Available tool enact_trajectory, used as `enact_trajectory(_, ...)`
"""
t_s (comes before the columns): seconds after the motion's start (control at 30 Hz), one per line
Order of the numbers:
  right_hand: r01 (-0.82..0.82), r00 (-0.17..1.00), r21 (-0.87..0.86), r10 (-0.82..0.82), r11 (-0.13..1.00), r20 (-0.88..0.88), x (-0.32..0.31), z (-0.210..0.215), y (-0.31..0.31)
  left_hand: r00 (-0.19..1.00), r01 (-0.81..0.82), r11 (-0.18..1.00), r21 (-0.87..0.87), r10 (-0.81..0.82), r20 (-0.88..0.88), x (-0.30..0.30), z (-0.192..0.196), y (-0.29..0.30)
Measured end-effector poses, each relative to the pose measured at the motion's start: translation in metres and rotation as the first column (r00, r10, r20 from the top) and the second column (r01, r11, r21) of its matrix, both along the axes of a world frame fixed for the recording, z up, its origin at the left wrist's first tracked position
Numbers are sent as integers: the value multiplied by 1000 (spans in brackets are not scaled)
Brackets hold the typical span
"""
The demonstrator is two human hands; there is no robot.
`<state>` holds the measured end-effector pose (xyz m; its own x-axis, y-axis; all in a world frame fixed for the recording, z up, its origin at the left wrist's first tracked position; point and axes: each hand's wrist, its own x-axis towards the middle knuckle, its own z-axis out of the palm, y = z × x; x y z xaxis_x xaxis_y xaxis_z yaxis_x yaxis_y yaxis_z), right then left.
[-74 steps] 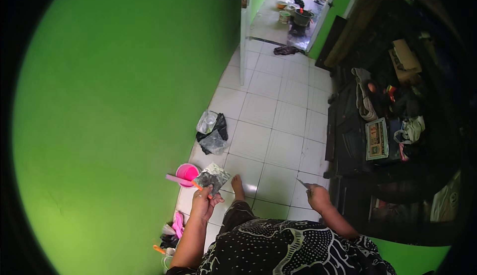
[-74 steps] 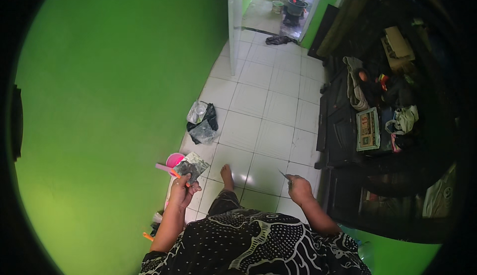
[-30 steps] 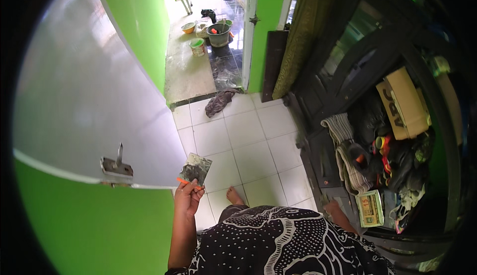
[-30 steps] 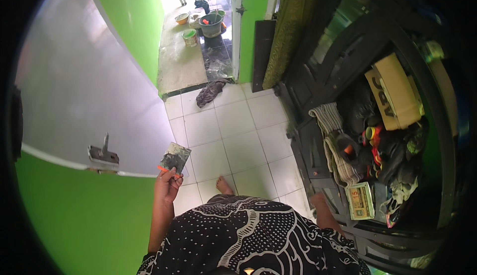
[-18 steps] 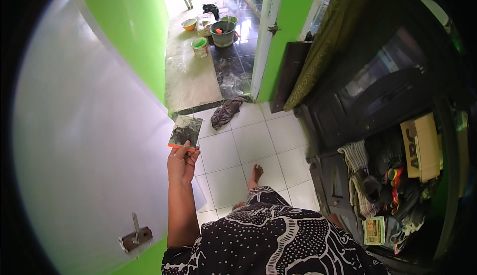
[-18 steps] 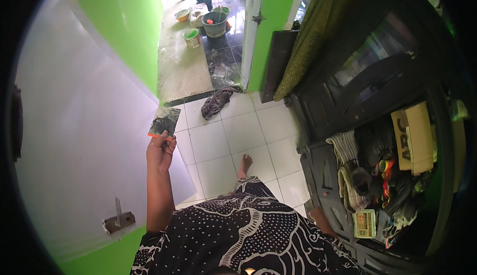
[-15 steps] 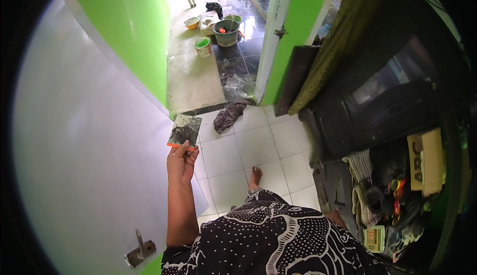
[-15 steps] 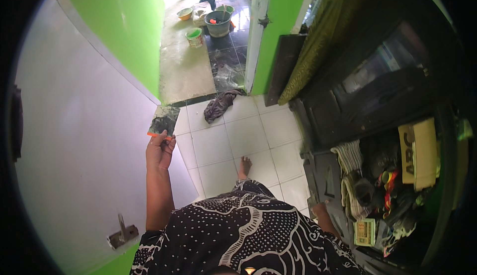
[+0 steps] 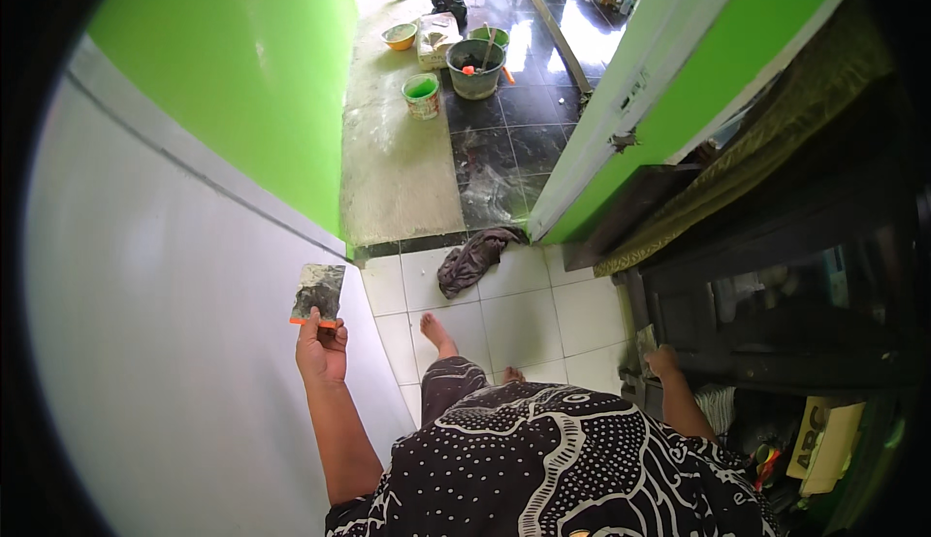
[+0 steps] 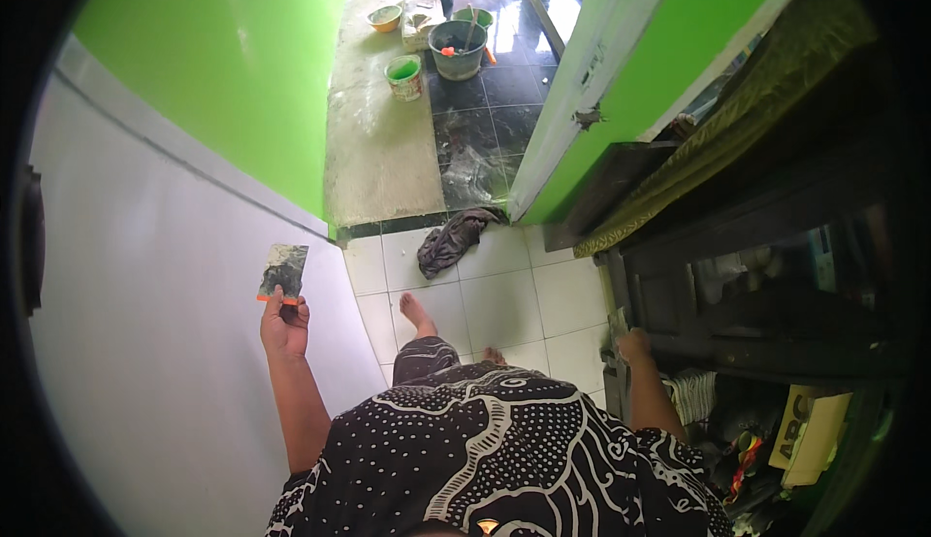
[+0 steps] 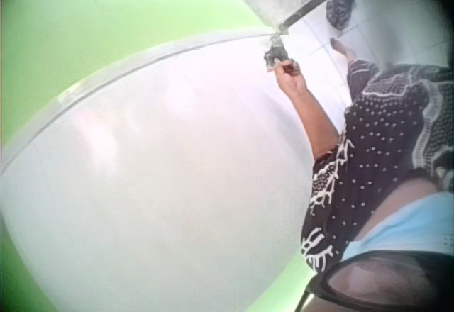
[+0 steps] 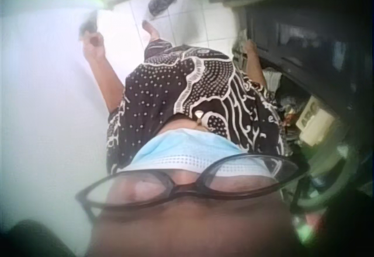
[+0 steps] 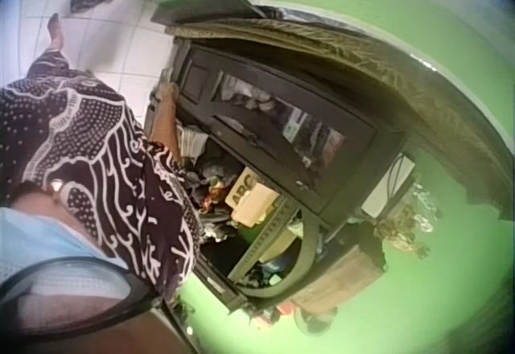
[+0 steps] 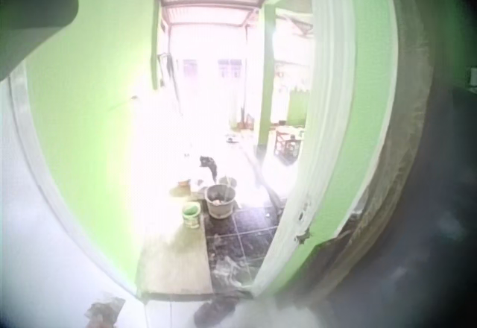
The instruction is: The person applies a bead of sealant along a wall joint using a caulking gun, then smooths it with a putty knife and wipes excess with a cloth. They later move to a sink area, rinse the putty knife, and walk outside to clean the tool in a bucket before returning indoors.
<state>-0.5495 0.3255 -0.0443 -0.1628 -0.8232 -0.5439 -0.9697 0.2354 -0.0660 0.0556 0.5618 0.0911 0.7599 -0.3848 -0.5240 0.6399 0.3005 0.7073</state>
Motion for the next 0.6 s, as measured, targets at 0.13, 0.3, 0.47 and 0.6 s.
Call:
enact_trajectory(0.13,175,983,-1,-175,985,59,54,-17,-26,1000,9,1000,-12,-9,-15,79,-12,-53)
enact_trajectory(0.3,156,980,174,-130,972,-151,81,-55,-9,989,137,991,-2,-137,-62,163,-13,-159)
enact_trajectory(0.47,253,966,295,-223,922,-130,136,-56,-16,953,299,954,-34,-300,-51,204,5,-260)
enact_trajectory(0.6,267,963,326,-245,907,-108,183,-44,-46,919,391,919,-47,-393,-35,226,8,-326)
